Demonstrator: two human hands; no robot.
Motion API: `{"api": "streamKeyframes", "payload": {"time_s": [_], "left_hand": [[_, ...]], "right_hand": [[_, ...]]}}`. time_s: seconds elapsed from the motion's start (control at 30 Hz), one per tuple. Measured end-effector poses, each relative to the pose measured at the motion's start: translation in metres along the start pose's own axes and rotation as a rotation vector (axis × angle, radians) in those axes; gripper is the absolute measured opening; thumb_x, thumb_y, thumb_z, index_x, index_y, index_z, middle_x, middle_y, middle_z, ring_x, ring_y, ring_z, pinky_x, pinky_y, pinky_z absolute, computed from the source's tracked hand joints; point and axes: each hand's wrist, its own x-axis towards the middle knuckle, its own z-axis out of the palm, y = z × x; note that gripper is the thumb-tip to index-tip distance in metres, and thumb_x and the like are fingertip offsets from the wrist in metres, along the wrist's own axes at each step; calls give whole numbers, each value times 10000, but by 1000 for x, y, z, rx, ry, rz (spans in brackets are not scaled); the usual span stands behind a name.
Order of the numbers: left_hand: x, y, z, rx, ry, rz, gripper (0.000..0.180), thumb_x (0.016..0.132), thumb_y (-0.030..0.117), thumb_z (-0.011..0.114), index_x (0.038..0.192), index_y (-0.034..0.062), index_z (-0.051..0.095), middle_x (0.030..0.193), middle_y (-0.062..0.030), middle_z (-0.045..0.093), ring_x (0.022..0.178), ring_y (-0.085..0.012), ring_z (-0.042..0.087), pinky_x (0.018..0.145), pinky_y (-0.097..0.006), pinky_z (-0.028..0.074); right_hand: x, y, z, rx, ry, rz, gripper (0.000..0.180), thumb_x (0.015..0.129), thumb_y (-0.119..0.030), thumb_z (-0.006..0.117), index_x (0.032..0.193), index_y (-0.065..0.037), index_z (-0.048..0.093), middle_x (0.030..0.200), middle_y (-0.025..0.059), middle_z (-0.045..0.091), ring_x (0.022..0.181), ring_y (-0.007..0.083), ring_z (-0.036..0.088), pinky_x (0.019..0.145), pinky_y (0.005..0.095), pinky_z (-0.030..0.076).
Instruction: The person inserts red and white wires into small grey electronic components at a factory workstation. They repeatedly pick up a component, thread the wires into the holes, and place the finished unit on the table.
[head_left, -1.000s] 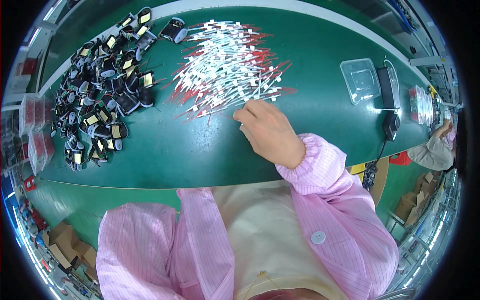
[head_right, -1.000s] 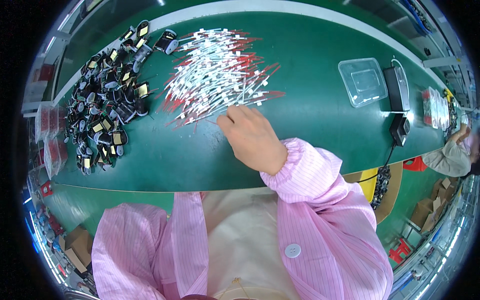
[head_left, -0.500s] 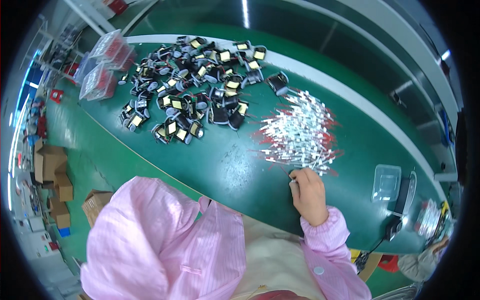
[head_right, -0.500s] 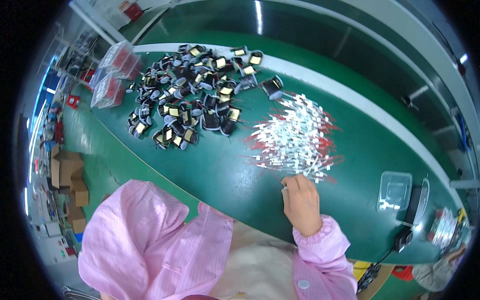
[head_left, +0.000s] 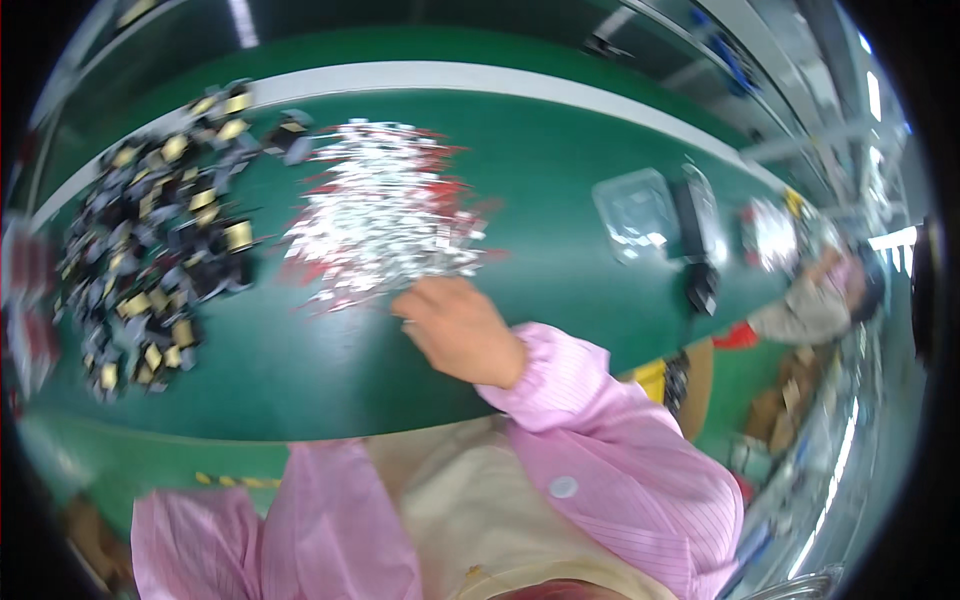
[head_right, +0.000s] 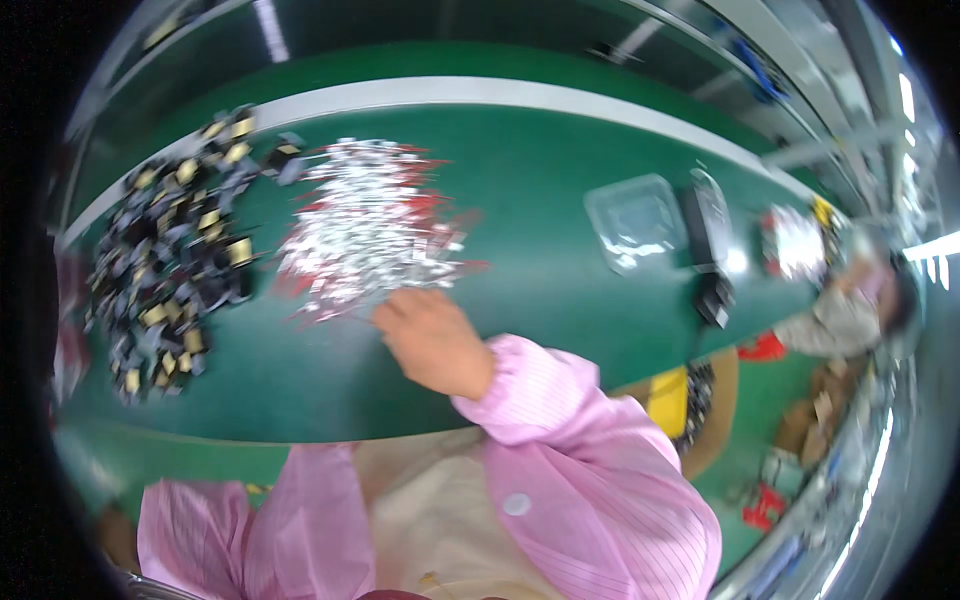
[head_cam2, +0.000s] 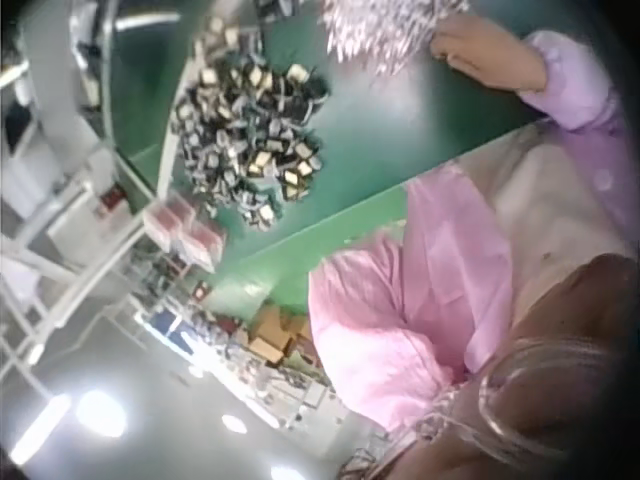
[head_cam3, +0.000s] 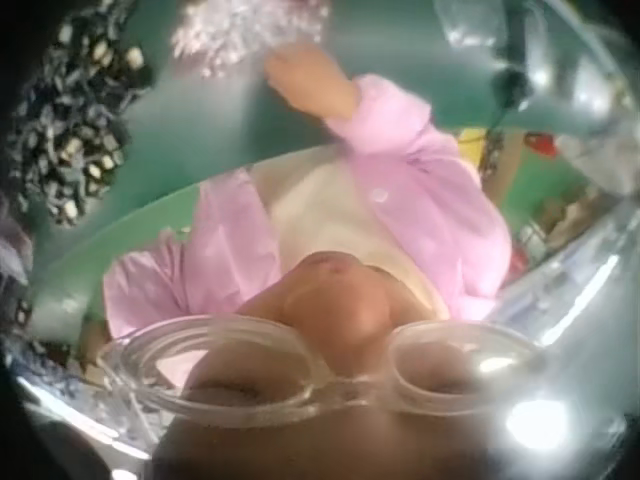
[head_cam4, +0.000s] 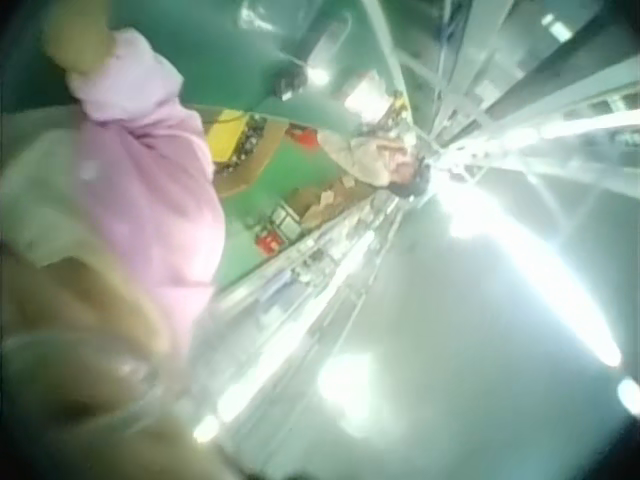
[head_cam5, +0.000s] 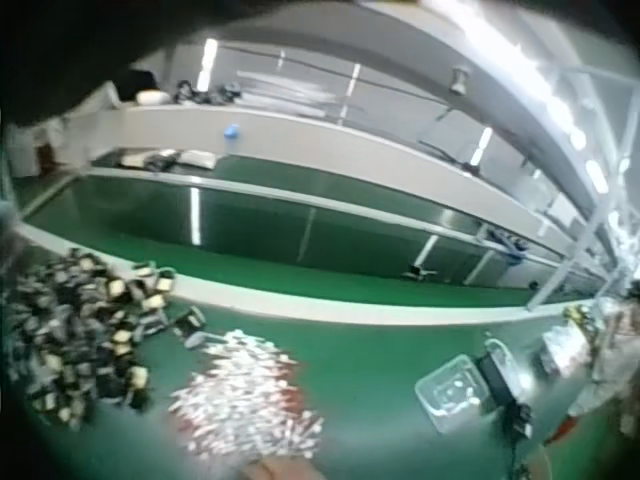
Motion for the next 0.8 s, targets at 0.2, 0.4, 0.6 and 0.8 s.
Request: {"api": "streamKeyframes", "payload": {"time_s": [0.2, 0.4, 0.6, 0.8], "left_hand": [[4, -27, 7, -107, -75, -13, 142, 858, 84, 570, 960, 55, 666, 966, -167, 665, 834, -268, 655, 659, -333, 507], [10, -12, 2, -82, -75, 24, 145, 865, 92, 572, 967, 57, 669, 970, -172, 670, 838, -274, 659, 659, -335, 510], [21, 41, 7, -28, -84, 200, 147, 871, 100, 574, 974, 59, 671, 975, -177, 674, 842, -279, 663, 659, -336, 513], [33, 93, 16, -106, -190, 413, 150, 878, 108, 576, 981, 60, 674, 979, -182, 679, 846, -284, 666, 659, -338, 517]], "right_hand": [[-12, 4, -1, -41, 4, 21, 225, 784, -87, 664, 981, -86, 554, 903, 61, 504, 871, 244, 549, 752, 367, 423], [-7, 3, 3, -33, 3, 8, 237, 771, -80, 666, 987, -91, 568, 901, 73, 511, 885, 258, 550, 762, 380, 427], [2, -9, -6, 27, -16, 29, 225, 756, -46, 661, 968, -70, 587, 900, 116, 552, 858, 324, 560, 753, 415, 438], [1, -14, -10, 44, -14, 22, 211, 761, -15, 646, 955, -59, 578, 873, 114, 534, 803, 328, 553, 715, 425, 432]]}}
